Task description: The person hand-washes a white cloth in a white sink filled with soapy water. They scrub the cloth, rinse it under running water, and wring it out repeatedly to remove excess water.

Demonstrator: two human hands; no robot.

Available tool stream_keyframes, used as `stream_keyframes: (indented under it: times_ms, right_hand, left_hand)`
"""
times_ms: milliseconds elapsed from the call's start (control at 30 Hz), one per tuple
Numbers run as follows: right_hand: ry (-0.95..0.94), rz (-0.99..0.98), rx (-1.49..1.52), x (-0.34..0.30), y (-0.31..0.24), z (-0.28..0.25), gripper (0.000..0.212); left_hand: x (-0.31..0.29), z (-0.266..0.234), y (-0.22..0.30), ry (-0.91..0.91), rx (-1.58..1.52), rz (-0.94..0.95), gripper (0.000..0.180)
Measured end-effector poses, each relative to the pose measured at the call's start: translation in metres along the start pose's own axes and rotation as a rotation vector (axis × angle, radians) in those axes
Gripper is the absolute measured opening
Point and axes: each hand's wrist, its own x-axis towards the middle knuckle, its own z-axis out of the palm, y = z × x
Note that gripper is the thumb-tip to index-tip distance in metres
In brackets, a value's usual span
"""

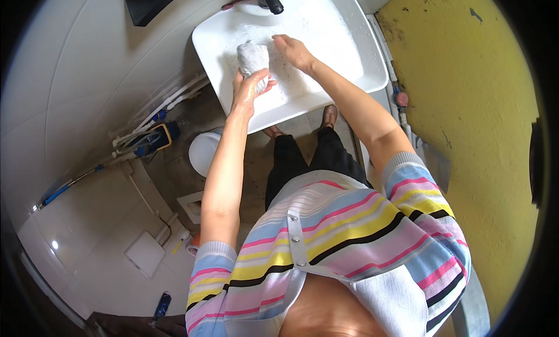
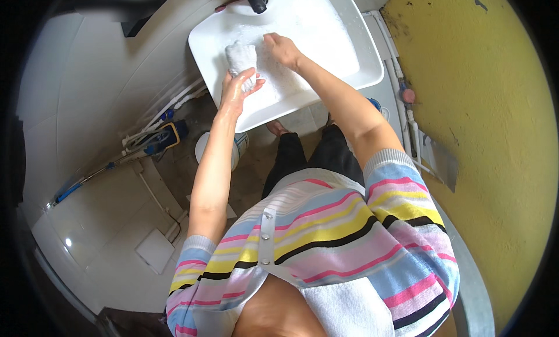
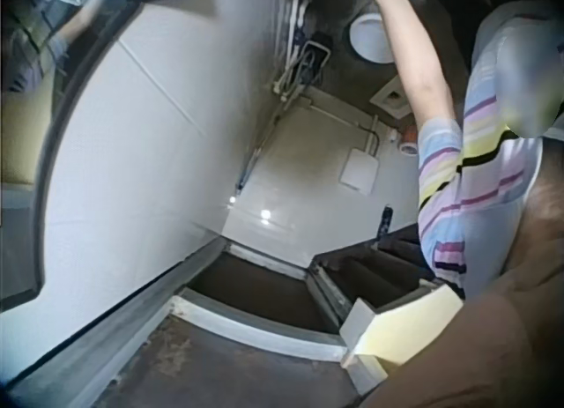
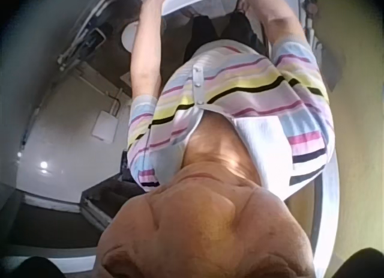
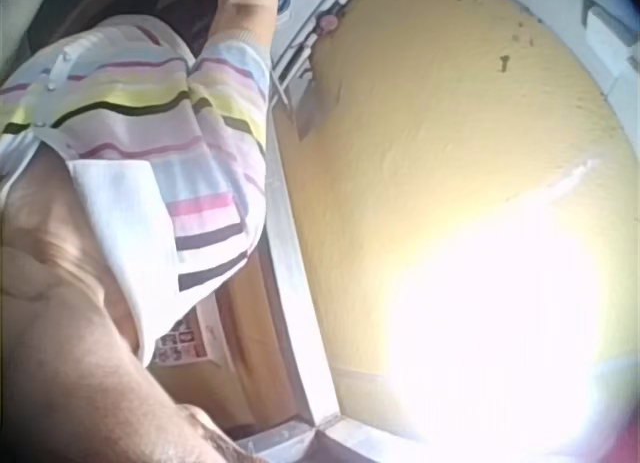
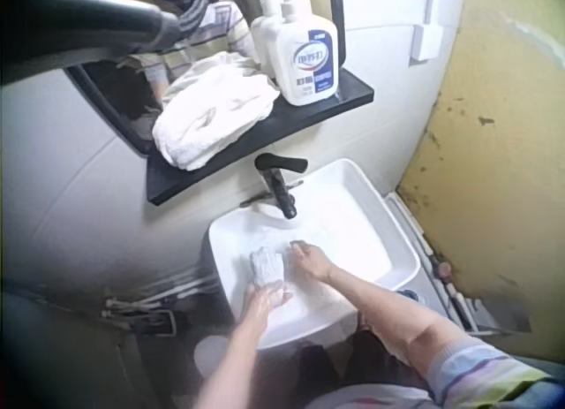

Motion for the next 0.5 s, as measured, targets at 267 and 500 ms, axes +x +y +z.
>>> stream_keyframes:
  times_ms: [267,500]
  right_hand:
    - [-0.174,-0.343,-1.270,-0.036,0.063,0.001,0.036]
    - [-0.212,-0.261,-1.315,-0.030,0.043,0.004,0.042]
  left_hand:
    - [-0.025,-0.021,0.019,-0.190,-0.468,-0.002,0.053]
    - [-0.039,-0.024,0.032,-0.342,-0.617,0.009,0.059]
